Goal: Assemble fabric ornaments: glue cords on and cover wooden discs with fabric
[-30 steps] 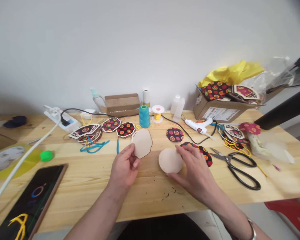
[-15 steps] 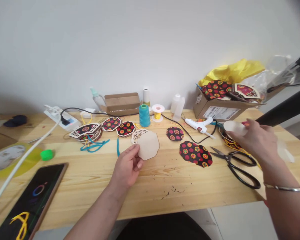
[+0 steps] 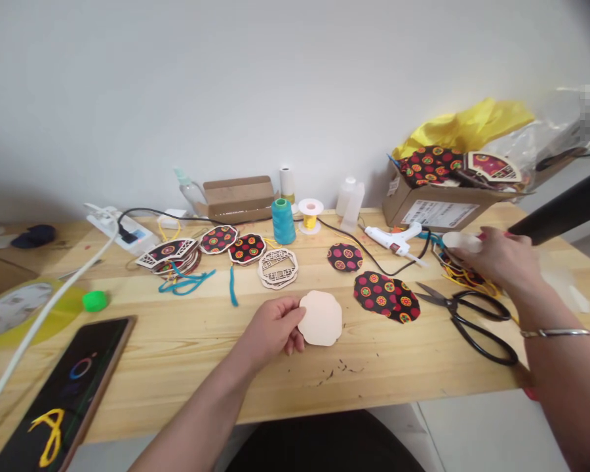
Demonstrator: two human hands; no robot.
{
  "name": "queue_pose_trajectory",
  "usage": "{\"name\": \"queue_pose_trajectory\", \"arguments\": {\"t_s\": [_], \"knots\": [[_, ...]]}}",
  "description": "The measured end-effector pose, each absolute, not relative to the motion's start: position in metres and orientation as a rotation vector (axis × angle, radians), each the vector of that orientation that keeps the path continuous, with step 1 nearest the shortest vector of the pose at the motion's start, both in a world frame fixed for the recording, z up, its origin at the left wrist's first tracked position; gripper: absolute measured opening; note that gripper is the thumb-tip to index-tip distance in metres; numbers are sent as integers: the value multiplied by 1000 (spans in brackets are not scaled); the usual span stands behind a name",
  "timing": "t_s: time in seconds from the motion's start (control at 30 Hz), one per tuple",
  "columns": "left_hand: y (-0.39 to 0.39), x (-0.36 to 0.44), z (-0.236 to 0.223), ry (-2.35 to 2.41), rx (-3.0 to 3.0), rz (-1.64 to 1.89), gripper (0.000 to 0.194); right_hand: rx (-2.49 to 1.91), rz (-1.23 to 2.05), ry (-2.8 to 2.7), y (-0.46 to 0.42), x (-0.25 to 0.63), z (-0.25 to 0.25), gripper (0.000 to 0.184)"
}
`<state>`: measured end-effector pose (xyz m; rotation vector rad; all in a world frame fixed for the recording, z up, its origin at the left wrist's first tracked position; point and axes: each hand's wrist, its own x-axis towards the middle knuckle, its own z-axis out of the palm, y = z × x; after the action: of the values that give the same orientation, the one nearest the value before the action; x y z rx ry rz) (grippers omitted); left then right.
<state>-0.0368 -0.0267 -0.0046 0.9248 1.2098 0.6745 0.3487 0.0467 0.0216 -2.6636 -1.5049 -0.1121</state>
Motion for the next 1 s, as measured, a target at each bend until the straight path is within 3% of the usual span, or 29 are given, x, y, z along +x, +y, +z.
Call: {"name": "queue_pose_trajectory", "arguments": {"t_s": [0.1, 0.3, 0.4, 0.47, 0.57, 0.73, 1.0], "knots": [[-29, -35, -5, 1249, 979, 640, 18, -2679, -89, -1516, 45, 347, 26, 61], [-34, -35, -7, 1307, 1095, 595, 47, -2266, -398, -1692, 19, 313, 36, 38], [-36, -34, -6, 1351, 1125, 576, 64, -2085, -220, -1893, -5, 276, 29, 19], [-37, -34, -4, 1354, 1130, 571, 70, -1808, 5, -2100, -22, 250, 19, 18], [-39, -35, -4, 1303, 1135, 595, 67, -1576, 27, -2273, -39, 219, 4, 17], [-42, -36, -2, 1253, 1159, 634, 55, -1583, -214, -2367, -46, 200, -9, 15], [-44, -36, -3, 1268, 1243, 633, 38, -1553, -211, -2329, -42, 202, -13, 23]]}}
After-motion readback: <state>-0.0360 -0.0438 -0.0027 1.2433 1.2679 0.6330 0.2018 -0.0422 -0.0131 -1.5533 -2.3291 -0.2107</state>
